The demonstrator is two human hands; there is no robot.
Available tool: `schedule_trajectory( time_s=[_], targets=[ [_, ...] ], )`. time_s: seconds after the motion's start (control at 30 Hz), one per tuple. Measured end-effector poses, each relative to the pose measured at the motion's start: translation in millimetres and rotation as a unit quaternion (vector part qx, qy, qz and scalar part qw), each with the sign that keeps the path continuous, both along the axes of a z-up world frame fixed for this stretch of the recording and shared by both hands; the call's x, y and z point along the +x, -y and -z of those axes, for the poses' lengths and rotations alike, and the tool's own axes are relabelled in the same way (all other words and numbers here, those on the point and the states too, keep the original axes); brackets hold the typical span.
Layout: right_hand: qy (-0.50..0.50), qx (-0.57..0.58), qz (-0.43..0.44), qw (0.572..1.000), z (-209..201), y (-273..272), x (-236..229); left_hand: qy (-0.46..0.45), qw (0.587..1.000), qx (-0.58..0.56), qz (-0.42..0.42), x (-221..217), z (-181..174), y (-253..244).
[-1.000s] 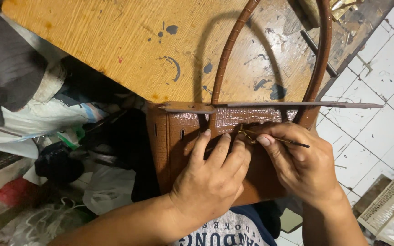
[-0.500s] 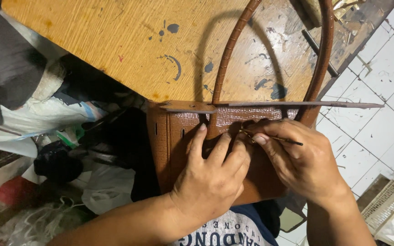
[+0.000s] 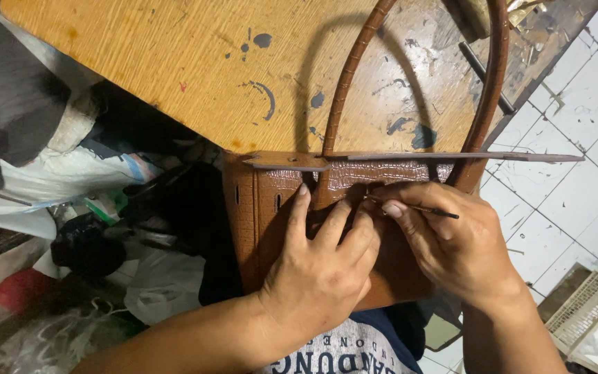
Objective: Assembling a leather handbag by attaching the flap and metal hardware components
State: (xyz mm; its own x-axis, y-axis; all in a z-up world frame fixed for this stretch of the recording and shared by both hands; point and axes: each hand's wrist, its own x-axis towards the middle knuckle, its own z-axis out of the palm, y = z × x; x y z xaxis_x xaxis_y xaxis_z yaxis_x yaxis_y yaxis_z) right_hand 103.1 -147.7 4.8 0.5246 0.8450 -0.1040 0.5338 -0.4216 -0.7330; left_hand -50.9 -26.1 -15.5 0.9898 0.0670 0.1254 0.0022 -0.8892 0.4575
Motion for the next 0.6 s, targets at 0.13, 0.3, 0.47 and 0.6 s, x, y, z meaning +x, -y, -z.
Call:
schedule_trajectory(
  time_s=[0.13,0.3,0.47,0.6],
  targets=[
    [0.01,0.001,-0.003,1.0,-0.5,0.4,-0.5,-0.001,1.0,0.006,0.0,-0.2,-2.0,-0.1],
    [-0.01,-0.01,-0.005,1.0,-1.9,-1.7,0.7,-0.001,1.0,0.006,0.006,-1.0,0.2,0.2],
    [0.009,0.03,0.014,0.999,5.8,3.1,-3.7,0.001,1.0,0.002,0.001,-0.8,-0.1,-0.1],
    [0.004,0.004,0.022,1.0,5.0,5.9,-4.1,-0.006,1.0,0.0,0.002,-1.6,-0.7,-0.1]
  ],
)
